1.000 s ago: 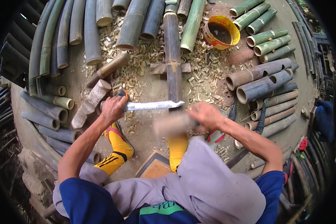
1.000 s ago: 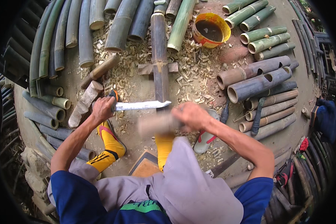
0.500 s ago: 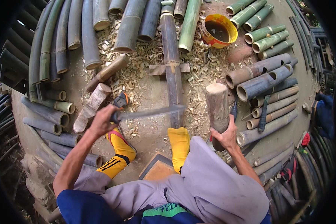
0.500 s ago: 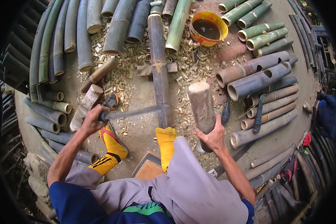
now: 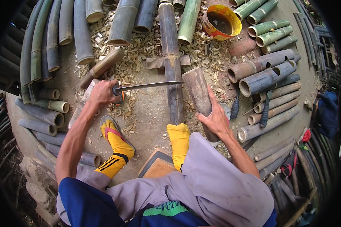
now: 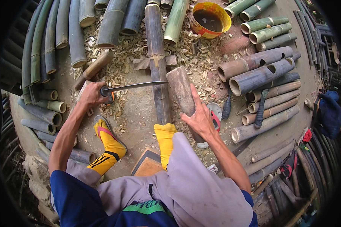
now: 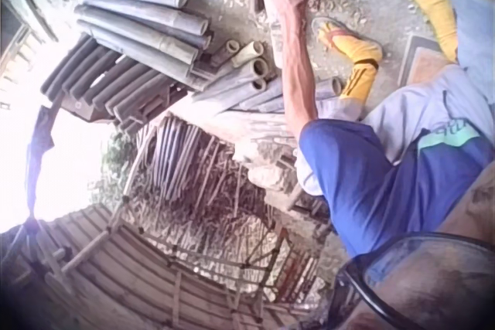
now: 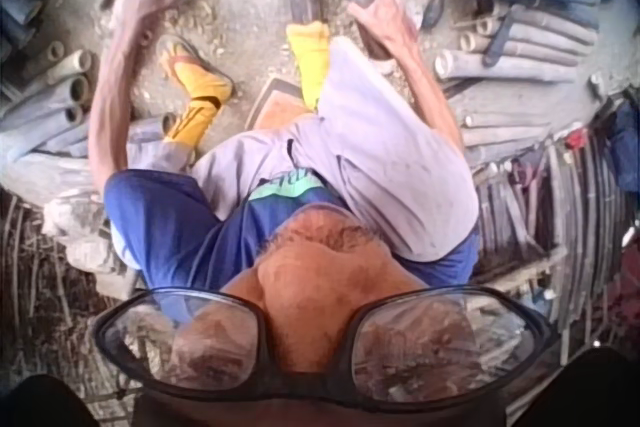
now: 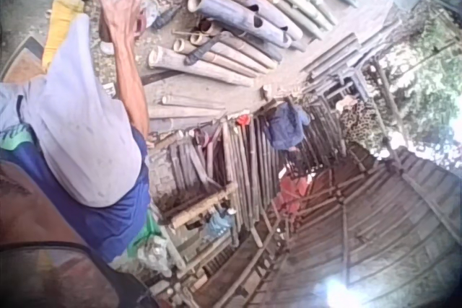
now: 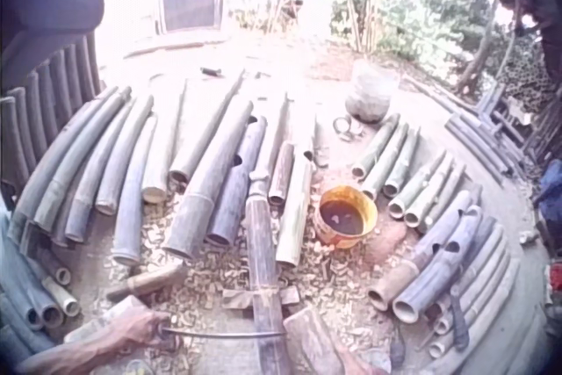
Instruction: The person fits two segments of bamboo together and uses a knife and wooden mallet to carve out a joint between them.
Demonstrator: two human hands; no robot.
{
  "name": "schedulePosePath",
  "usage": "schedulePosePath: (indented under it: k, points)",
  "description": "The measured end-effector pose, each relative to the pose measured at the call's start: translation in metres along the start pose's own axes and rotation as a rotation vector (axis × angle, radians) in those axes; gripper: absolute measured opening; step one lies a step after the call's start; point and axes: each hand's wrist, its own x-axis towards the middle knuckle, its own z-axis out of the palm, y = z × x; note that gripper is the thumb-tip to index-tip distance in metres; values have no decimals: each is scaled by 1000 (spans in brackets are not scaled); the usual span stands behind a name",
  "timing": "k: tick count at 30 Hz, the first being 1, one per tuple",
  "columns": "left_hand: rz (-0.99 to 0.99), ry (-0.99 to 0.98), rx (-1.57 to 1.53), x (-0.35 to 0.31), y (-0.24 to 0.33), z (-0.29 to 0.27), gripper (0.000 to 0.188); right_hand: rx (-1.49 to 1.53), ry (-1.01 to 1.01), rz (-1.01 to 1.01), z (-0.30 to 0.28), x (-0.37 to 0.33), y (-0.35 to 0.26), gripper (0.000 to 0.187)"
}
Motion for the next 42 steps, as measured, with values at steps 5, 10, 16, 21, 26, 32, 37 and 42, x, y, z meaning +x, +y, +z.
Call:
schedulePosePath:
  k: [5, 10, 16, 21, 26, 32, 37, 42]
  points:
    - [14, 19, 4, 4, -2, 3, 26, -5, -11, 8, 0, 3, 0, 101]
    - [-3, 2, 12, 5, -1, 5, 25, -54, 21, -31, 3, 4, 4, 100]
    - [-8, 16, 48, 6, -6, 14, 24, -84, 57, -138, -6, 6, 1, 100]
    - [6, -25, 125, 7, -8, 10, 21, 127, 219, -539, -9, 22, -50, 98]
    - [-4, -77, 119, 15, 9, -3, 28, -552, -261, -171, -22, 63, -49, 96]
    - [-19, -154, 104, 15, 4, -10, 32, 22, 131, -766, -52, 72, -137, 95]
    - [-12, -115, 79, 15, 7, -9, 28, 309, 407, -802, -5, 68, -94, 97]
    - [18, -208, 137, 19, 4, -5, 33, -348, -447, -159, -32, 77, -85, 93]
